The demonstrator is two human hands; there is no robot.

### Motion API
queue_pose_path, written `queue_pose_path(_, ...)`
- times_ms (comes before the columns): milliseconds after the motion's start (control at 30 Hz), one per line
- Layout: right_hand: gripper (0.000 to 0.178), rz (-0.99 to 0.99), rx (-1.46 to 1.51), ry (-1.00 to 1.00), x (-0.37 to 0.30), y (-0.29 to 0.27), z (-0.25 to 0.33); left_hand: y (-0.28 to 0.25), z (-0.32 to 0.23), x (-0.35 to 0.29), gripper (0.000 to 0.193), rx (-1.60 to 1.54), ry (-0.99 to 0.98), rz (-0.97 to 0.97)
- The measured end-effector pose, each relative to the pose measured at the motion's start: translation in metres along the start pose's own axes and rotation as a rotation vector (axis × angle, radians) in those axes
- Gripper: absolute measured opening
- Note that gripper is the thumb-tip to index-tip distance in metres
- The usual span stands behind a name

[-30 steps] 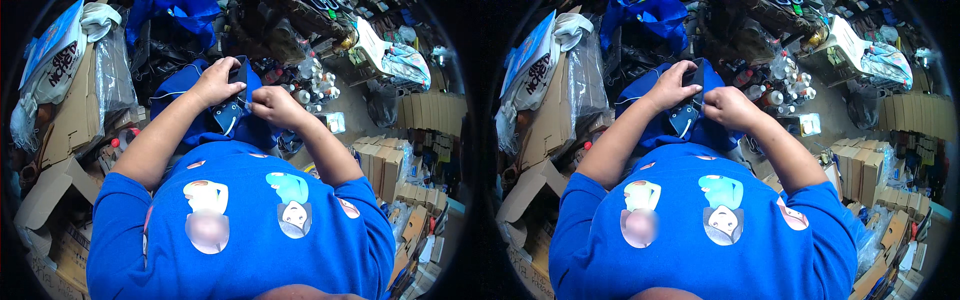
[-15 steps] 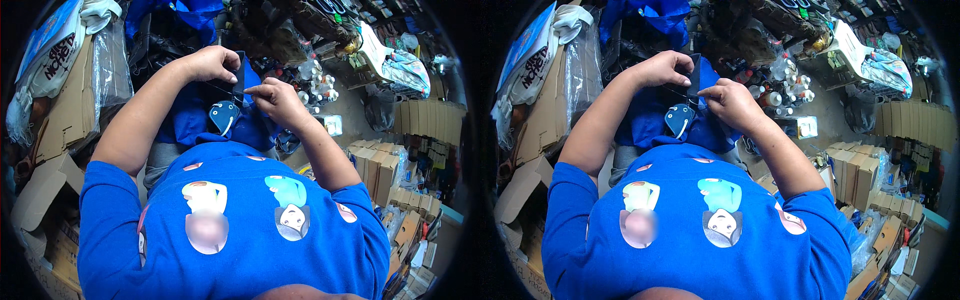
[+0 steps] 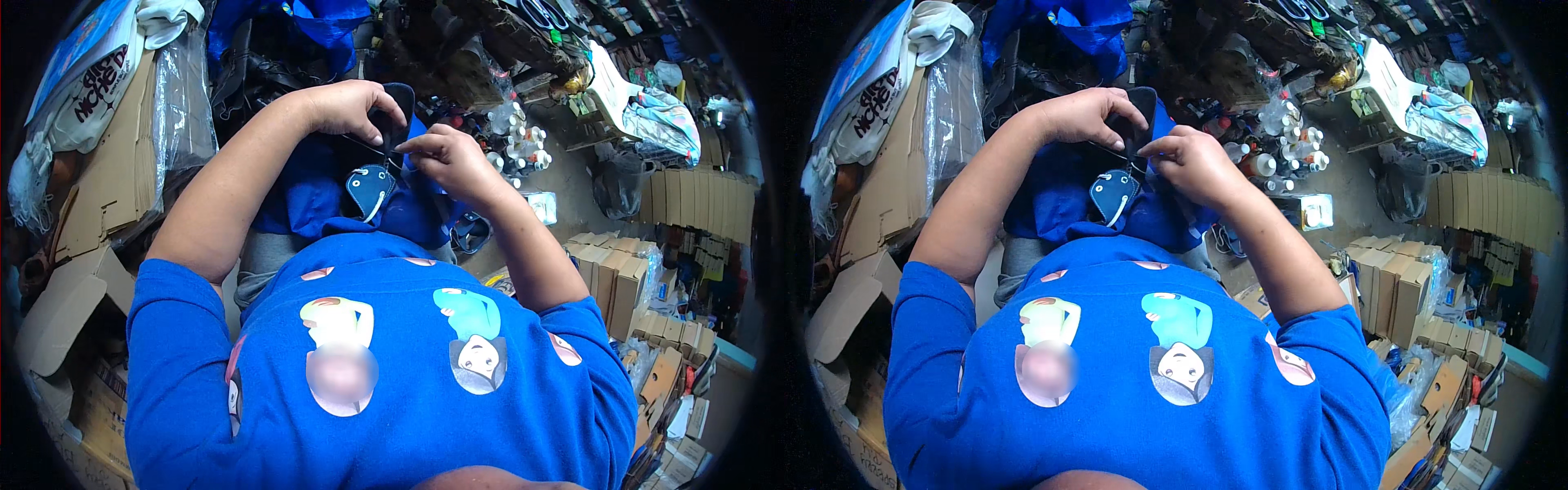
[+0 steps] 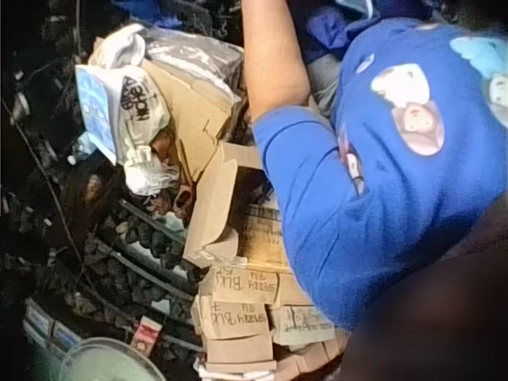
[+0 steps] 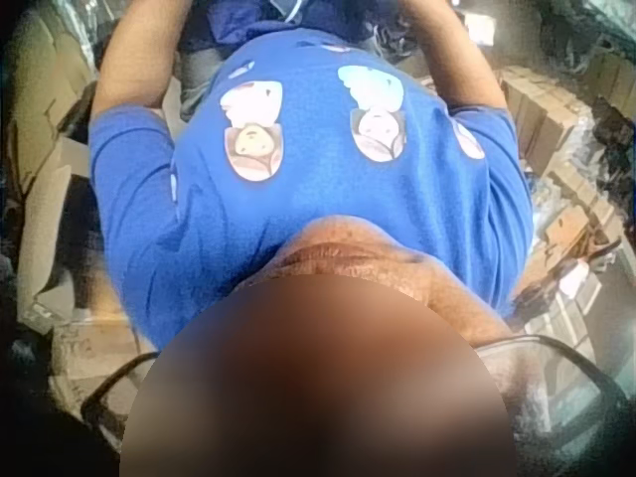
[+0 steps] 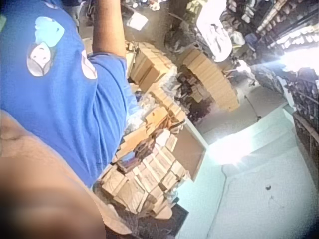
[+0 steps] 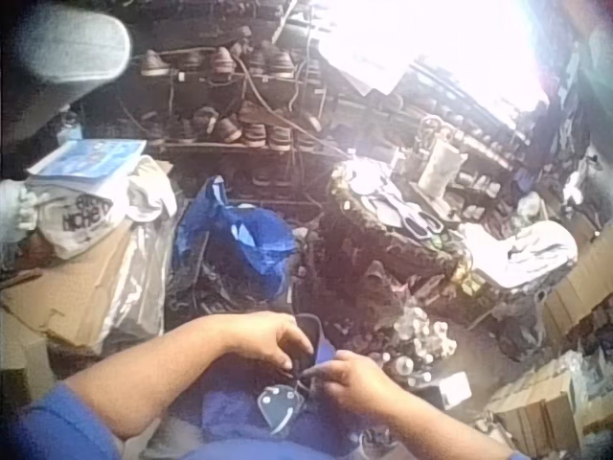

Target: Sewing or stitching a blue shoe upper using a needle and thread.

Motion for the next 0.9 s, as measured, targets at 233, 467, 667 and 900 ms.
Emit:
queue_pose_path(233,0.024,0.251,0.39,0.133,0.006,0.02,-0.042,0.0,-0.002,0.001,0.044,0.058,-0.018,-0.045)
queue_pose_path(467,0.024,0.274,0.52,0.088,0.012,0.032,-0.051,0.001,0.002,0.001,0.046,0.061,-0.038,-0.034)
queue_pose_path(667,0.019,0.066,0.406,0.068,0.008,0.02,-0.022,-0.014,-0.004,-0.019,0.04,0.117,-0.006,-0.344)
queue_pose_path(900,0.033,-0.14,-0.049,-0.17,-0.015,0.007,0.003,-0.016,-0.017,-0.088,0.034,0.149,-0.057,-0.638)
Point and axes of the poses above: each hand's wrist, its own x-axis towards the middle knuckle, its own y-axis out of the palm, z = x × y, the point moved 10 cm from there along x, towards the middle knuckle
